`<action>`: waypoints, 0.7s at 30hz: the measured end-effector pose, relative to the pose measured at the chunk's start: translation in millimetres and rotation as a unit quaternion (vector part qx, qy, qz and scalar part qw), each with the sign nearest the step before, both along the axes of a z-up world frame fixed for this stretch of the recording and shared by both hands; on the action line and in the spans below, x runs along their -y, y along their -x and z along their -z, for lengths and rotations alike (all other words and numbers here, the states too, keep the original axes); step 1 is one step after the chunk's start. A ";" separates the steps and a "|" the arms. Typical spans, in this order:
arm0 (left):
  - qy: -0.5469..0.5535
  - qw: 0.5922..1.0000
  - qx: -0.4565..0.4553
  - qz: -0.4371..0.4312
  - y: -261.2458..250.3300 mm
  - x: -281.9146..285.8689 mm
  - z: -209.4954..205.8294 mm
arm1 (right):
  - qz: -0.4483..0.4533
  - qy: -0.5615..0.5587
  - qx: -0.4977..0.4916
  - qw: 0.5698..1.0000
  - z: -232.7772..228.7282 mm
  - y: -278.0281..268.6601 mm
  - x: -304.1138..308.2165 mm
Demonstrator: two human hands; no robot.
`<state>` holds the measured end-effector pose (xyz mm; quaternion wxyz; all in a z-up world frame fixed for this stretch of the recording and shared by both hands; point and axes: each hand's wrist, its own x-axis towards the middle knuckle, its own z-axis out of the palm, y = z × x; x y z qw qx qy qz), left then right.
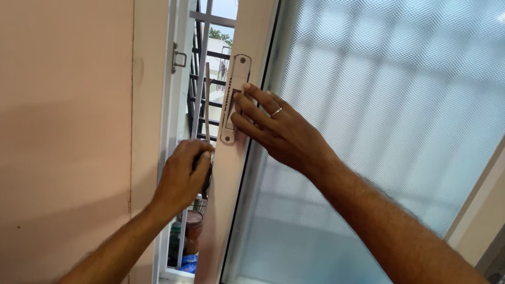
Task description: The person wipes a frosted glass window with a dark cloth, moving the cloth in vertical and horizontal strokes across the surface. The person briefly opens the window and continues wiping the frame and glass.
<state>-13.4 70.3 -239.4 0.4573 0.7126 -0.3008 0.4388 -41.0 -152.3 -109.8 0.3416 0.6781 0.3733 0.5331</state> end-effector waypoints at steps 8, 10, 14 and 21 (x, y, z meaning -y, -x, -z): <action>0.021 0.954 -0.293 0.067 -9.6 12.7 -9.3 | -0.081 -0.197 -0.179 0.960 16.5 5.4 20.8; -0.008 0.956 -0.287 0.063 7.3 17.1 -15.1 | -0.092 -0.185 -0.137 0.969 23.3 4.8 20.8; -0.033 0.971 -0.217 -0.094 47.5 20.5 -27.2 | -0.113 -0.195 -0.128 0.966 24.9 5.4 18.1; -0.099 0.955 0.091 -0.266 66.6 15.3 -14.1 | -0.129 -0.213 -0.177 0.952 31.5 -4.3 4.0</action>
